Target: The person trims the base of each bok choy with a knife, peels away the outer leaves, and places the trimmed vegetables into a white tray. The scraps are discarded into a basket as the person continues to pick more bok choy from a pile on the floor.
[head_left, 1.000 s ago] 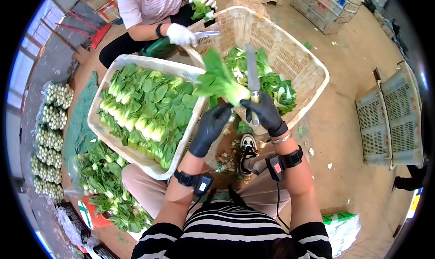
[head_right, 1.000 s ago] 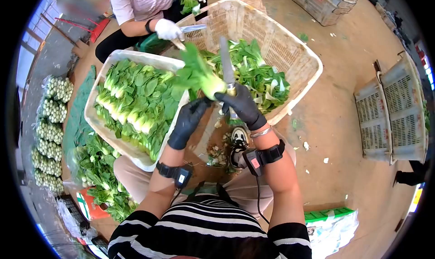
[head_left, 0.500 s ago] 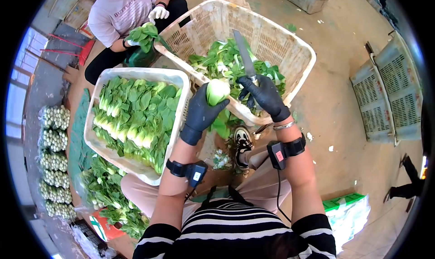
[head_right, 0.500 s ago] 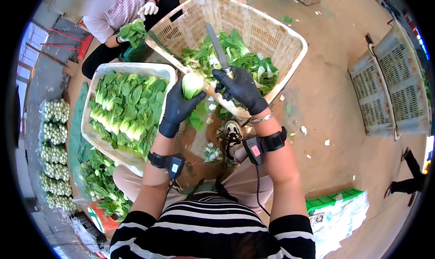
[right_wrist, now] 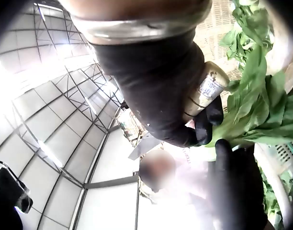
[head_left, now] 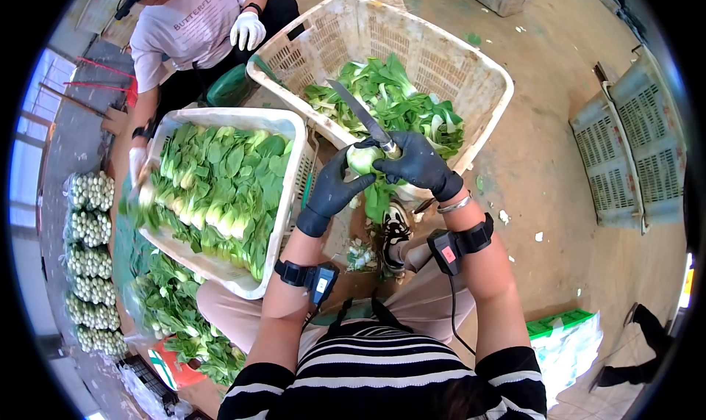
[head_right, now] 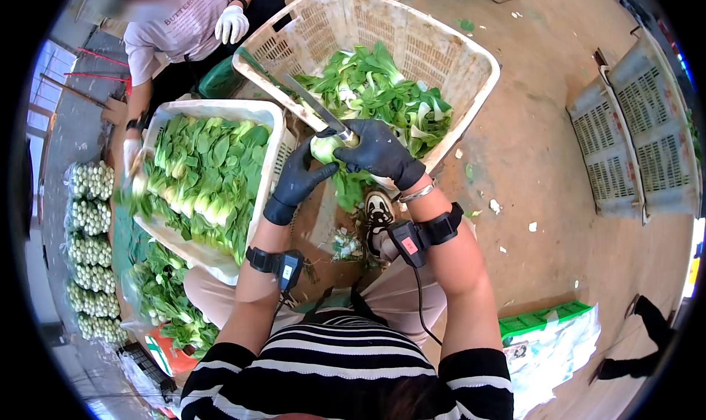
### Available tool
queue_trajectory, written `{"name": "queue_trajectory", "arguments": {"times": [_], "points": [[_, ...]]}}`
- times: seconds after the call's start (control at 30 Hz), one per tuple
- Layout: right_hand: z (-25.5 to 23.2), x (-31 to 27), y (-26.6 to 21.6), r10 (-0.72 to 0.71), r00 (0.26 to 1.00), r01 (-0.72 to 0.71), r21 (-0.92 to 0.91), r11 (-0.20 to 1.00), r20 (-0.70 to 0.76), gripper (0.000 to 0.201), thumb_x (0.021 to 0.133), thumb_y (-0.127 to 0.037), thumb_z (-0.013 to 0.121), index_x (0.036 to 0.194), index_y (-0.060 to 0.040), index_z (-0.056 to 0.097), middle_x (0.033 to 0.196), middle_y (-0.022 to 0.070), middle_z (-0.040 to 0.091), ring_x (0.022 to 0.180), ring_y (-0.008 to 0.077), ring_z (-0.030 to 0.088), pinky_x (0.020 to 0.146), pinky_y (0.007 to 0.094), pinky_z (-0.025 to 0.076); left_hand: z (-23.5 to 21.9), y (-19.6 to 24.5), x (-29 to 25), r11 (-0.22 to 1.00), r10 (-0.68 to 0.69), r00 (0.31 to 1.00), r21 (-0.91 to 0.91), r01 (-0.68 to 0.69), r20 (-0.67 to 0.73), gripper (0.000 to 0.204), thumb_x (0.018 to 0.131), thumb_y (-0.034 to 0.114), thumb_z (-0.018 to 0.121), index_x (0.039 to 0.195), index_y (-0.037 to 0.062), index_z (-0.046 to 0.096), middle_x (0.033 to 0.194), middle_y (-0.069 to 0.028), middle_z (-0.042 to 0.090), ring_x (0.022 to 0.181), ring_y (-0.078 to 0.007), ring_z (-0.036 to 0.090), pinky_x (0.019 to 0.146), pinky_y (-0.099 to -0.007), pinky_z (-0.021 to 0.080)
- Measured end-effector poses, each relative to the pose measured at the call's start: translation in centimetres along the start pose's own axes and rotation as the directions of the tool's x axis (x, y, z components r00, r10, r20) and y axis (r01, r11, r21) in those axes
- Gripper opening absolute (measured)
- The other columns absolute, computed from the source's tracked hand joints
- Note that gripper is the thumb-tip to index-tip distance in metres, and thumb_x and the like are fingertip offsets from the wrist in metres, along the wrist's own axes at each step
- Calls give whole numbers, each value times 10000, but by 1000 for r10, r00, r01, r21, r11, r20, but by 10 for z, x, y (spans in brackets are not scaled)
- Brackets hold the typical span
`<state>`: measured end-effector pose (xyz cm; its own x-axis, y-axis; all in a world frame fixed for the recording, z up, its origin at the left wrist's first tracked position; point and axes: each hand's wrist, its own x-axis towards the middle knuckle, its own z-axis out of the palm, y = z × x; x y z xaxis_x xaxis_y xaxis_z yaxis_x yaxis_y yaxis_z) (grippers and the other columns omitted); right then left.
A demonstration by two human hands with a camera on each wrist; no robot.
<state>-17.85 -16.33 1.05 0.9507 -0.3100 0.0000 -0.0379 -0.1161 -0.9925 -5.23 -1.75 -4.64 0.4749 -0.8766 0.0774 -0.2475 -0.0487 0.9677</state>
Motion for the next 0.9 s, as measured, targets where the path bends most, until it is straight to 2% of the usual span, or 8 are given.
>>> {"name": "queue_trajectory", "arguments": {"times": [0.1,0.13,0.23,0.5,0.57,0.73,0.83,0.9], "points": [[15,4,2,-510,854,387,-524,758,-107,364,698,-196,683,1021,-44,613,763,148,638,649,255,626,615,311,487,-2,-11,2,997,61,991,-36,-66,-123,590,697,211,705,1196,42,440,1116,-133,546,1050,-242,518,891,-343,397],[15,-2,-1,-280,957,196,-545,815,-75,398,677,-241,695,1025,-65,613,857,178,618,745,333,599,672,344,483,-4,-11,2,996,26,992,84,-15,-123,585,670,174,711,1168,29,440,1126,-134,526,1038,-237,516,884,-336,404],[18,0,7,-296,949,217,-450,866,-113,453,674,-216,724,1059,-19,591,852,181,628,731,280,630,673,311,485,-12,-4,3,960,129,991,254,-115,-38,601,643,141,712,1168,26,442,1099,-129,531,1007,-240,527,862,-331,418],[1,0,0,-341,937,278,-429,860,-78,304,658,-201,677,936,-81,643,752,164,618,652,311,601,606,337,480,-24,31,13,945,-214,920,-170,280,328,578,622,34,684,1160,37,472,1020,-37,564,927,-123,528,780,-261,461],[-13,5,3,-291,943,160,-547,822,-161,239,655,-204,675,853,-74,643,716,148,612,620,297,595,573,327,474,-26,34,16,998,-65,908,13,66,413,588,628,44,690,1171,25,465,1038,-60,566,938,-132,545,783,-273,468],[-16,1,-10,-86,990,68,-160,985,-109,538,672,-276,741,1067,35,550,728,176,611,585,243,615,576,325,480,-11,39,33,966,-113,979,-213,149,169,541,669,86,709,1147,23,463,1032,-43,558,919,-123,525,805,-267,446],[-1,7,15,-385,886,234,-466,853,-259,492,645,-261,746,1006,30,584,722,194,603,600,296,596,609,339,473,5,31,30,964,-9,976,-257,66,218,589,677,114,729,1179,22,435,1100,-45,519,985,-125,490,849,-284,423],[-4,3,10,-265,932,127,-463,877,-246,448,641,-259,739,953,33,603,714,206,599,612,315,591,600,341,469,4,25,31,980,12,965,-194,41,262,620,680,110,729,1208,28,416,1126,-45,498,1017,-129,470,872,-291,407]]}}
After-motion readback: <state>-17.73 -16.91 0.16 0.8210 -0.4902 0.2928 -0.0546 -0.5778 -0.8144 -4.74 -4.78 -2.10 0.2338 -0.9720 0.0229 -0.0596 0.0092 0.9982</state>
